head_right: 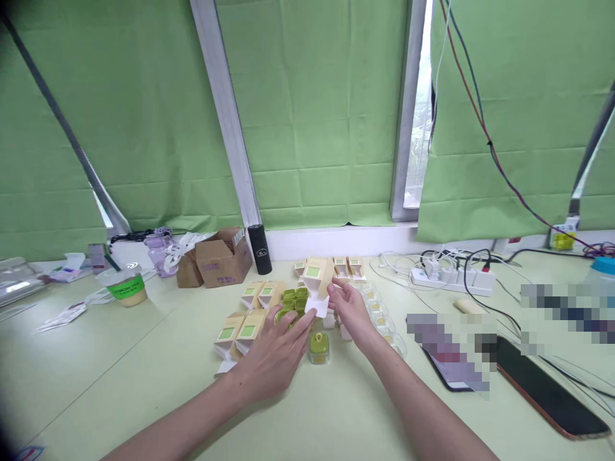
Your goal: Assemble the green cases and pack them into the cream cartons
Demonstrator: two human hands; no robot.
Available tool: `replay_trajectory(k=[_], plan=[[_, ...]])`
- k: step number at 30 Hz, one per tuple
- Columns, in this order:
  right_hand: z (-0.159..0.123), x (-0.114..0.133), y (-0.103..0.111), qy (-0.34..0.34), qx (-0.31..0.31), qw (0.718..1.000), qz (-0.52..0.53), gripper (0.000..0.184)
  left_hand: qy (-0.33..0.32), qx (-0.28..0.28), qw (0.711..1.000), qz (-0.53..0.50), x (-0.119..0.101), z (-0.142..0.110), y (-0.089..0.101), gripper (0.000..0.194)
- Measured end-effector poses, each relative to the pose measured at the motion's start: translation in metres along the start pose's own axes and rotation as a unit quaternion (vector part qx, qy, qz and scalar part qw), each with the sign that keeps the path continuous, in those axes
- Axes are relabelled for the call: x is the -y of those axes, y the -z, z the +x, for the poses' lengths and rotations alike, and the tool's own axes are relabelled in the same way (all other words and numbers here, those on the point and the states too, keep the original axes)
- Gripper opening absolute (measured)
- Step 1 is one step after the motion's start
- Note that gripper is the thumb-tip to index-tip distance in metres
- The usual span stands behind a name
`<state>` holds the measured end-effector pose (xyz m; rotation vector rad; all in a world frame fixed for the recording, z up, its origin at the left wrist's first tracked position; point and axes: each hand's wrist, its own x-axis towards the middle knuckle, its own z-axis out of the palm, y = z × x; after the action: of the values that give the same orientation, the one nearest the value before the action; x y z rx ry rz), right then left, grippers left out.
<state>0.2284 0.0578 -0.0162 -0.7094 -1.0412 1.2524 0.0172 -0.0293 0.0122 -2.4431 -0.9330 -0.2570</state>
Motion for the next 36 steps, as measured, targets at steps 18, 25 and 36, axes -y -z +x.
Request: replay_trajectory(k=[18,25,36], plan=[[-0.008,0.007,-0.003,0.075,0.035,0.996,-0.034,0.057,0.239,-0.209,0.869,-0.380,0.009,0.032,-0.007,0.048],[-0.016,-0.002,-0.010,0.124,0.074,0.987,-0.068,0.048,0.332,-0.191,0.754,-0.534,0.022,0.061,-0.042,0.063],[-0.017,0.003,-0.003,0.241,0.063,0.917,-0.312,0.060,0.271,-0.291,0.737,-0.546,0.025,0.050,-0.041,0.050]])
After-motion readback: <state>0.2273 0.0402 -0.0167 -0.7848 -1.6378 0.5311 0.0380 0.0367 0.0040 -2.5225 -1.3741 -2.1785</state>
